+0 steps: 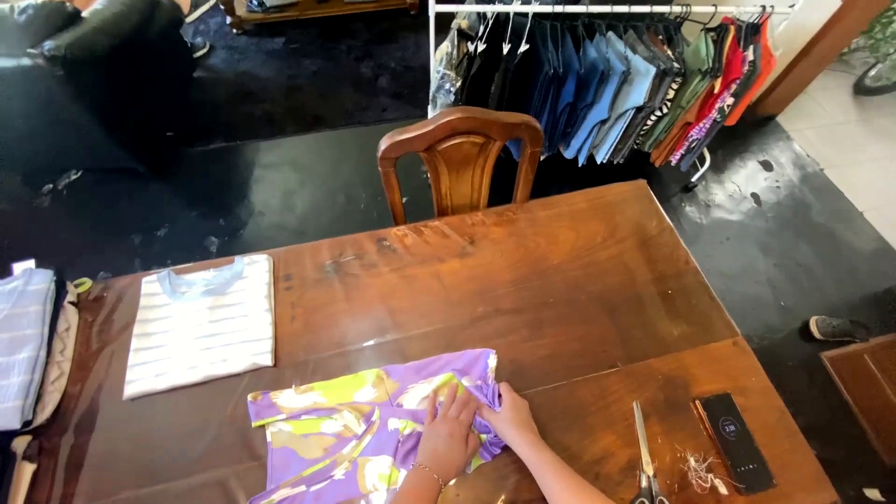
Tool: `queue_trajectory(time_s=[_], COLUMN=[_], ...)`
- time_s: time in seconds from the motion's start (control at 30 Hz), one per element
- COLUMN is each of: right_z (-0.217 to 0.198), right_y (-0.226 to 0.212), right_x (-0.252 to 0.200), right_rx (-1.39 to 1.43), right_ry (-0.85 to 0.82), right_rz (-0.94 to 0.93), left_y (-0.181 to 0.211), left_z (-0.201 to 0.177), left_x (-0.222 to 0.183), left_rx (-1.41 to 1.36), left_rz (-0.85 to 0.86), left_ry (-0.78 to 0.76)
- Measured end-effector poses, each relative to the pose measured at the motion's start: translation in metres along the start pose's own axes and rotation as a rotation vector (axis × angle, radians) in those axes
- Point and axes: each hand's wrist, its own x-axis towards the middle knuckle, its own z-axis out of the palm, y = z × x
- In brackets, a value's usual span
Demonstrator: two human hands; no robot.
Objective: Folding a patterned garment and wrapping it in clear plastic film using scissors for trimming.
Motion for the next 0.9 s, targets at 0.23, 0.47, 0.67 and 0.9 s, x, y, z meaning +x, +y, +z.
queue_trajectory(time_s=[0.23, 0.47, 0.67, 0.9], right_z=[-0.005, 0.037, 0.085, 0.068], right_y=[-0.036, -0.104, -0.108, -0.175], right_x=[-0.032, -0.095, -0.106, -0.171], right_rx=[0.016, -0.099, -0.017, 0.13], right_ry=[-0.018, -0.032, -0.053, -0.349], right_rz=[-0.11, -0.26, -0.587, -0.513], left_y=[0.009, -0.011, -0.055, -0.095], left_z=[-0.05, -0.108, -0.085, -0.129], left_x=[-0.011, -0.025, -0.054, -0.097], left_rx=[-0.758, -1.623, -1.956, -1.515], left_rz=[-0.614, -0.998, -0.95, -1.232], left_ry=[-0.012, -0.068, 0.119, 0.041])
